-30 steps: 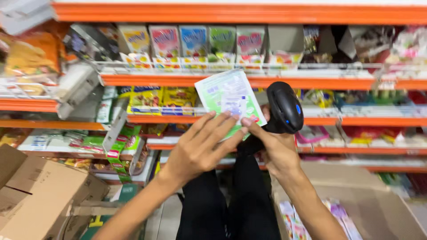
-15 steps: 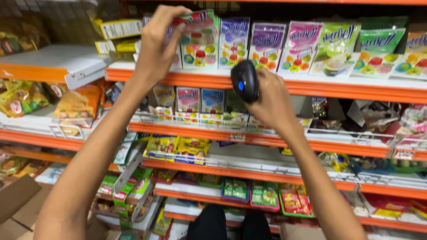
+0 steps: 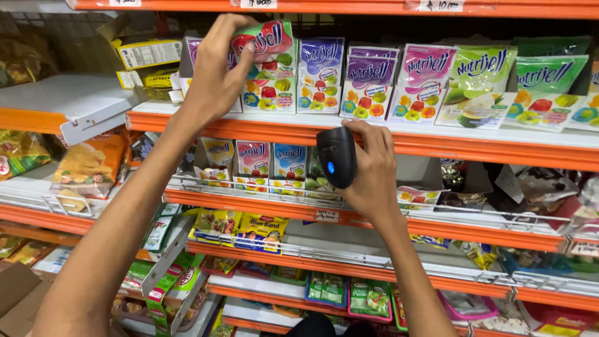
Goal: The person scans merchandise packets with a barcode scanner while seated on the floor and places some on supermarket shelves.
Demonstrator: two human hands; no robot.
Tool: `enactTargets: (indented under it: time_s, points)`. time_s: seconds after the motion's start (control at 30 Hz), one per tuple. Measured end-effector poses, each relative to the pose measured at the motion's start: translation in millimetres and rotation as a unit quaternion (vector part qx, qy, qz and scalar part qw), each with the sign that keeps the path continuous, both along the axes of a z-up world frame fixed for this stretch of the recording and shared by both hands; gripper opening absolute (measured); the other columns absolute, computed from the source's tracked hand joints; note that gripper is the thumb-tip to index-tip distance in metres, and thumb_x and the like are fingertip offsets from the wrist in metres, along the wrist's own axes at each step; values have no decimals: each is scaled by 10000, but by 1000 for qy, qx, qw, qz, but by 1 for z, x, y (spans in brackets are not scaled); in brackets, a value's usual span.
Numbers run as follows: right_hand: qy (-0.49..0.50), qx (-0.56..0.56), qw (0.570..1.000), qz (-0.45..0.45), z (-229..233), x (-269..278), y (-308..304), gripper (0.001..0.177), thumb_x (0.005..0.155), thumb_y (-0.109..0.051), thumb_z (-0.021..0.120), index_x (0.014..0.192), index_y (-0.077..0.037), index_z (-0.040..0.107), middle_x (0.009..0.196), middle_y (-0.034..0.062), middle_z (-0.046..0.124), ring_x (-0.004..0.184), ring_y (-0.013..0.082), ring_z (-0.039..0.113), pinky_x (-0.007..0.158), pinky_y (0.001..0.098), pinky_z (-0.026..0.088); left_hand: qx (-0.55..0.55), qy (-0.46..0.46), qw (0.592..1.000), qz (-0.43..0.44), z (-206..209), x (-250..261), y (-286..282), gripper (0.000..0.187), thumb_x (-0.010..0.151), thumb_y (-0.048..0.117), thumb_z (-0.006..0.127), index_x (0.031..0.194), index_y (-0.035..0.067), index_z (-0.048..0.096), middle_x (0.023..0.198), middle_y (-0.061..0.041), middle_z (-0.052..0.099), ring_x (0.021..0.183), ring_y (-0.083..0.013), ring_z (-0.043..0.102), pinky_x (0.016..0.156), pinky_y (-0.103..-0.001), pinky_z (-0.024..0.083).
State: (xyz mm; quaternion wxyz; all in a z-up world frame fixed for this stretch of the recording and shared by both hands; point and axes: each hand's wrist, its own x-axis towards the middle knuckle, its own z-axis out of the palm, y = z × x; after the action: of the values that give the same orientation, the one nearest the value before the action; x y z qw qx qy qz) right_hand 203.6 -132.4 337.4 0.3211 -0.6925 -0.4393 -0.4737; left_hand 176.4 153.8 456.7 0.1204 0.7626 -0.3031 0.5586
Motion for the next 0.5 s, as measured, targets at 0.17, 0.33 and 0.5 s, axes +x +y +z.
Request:
enactTargets:
  time_s: [0.17,0.33,0.5]
  points:
    - [-6,1,1000,5,0,0,-1,531,606,-126,845,1107,-19,708,1327,136,584,1221,374,524,1073,488,412,-74,118,990,-21,6,-7,5,260,1045,17,597,1304,28,578,1256,-155,654,1148,-311,671,986,-363,513]
    - [-18,9,1000,6,-3,3,2,510,632,-145,852,1104,-18,707,1338,134,590,1253,367,527,1077,475,422,31,75,997,17,8,-17,8,502,904,-44,695,1372,29,530,1268,-178,583,1230,-342,599,1060,-406,480]
    - [-10,15,1000,-7,-5,5,4,486,668,-159,856,1112,-20,715,1333,132,590,1240,362,528,1064,466,428,48,114,990,60,14,-17,7,609,797,-99,731,1361,71,576,1189,-177,556,1165,-311,615,1047,-388,520]
